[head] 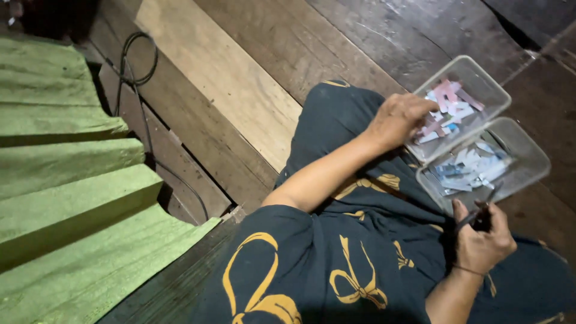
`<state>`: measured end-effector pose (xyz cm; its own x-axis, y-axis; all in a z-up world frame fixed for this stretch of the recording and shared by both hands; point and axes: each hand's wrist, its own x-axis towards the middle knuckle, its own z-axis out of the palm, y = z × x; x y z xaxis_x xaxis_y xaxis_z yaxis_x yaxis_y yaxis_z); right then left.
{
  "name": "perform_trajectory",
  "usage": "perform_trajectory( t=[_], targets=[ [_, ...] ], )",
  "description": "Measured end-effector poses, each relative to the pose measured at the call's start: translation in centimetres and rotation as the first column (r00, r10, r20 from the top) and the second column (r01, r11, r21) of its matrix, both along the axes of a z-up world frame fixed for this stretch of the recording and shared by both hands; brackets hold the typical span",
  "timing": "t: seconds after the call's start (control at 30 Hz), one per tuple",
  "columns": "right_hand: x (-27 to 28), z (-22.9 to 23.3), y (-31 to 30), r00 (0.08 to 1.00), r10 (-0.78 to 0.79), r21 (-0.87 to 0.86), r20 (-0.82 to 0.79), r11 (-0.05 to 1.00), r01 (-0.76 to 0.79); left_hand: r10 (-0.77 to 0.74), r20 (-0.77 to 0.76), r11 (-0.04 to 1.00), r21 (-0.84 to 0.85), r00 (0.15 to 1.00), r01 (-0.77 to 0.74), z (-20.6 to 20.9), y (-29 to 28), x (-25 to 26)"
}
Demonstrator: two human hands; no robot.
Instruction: Cutting small strips of paper into smaller pieces using scissors while sitting on the floor.
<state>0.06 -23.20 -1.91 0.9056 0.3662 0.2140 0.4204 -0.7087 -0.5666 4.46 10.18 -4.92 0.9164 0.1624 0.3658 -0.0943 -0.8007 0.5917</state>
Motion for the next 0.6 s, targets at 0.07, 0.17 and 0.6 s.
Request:
perform_trajectory(
  t=[0.07, 0.17, 0.6],
  targets=[
    [0.2, 0.9, 0.5, 1.000, 0.020, -0.001, -0.004, 1.000, -0.020, 0.025, -0.079, 0.997, 0.069, 0.997, -0.020, -1.3, -0.2, -0.3],
    [0.2, 1.9, 1.4, 1.000, -0.010, 0.059, 0.006, 0.998, 0.010, 0.040, -0.147, 0.989, 0.145, 0.988, -0.019, -1.6, -0.5, -0.5],
    [0.7, -4.8, -2.3, 0.946, -0.258, -0.195, -0.197, 0.956, 0.220, -0.157, 0.191, 0.975, -0.127, 0.969, 0.183, 1.1, -0.8, 0.4]
  ],
)
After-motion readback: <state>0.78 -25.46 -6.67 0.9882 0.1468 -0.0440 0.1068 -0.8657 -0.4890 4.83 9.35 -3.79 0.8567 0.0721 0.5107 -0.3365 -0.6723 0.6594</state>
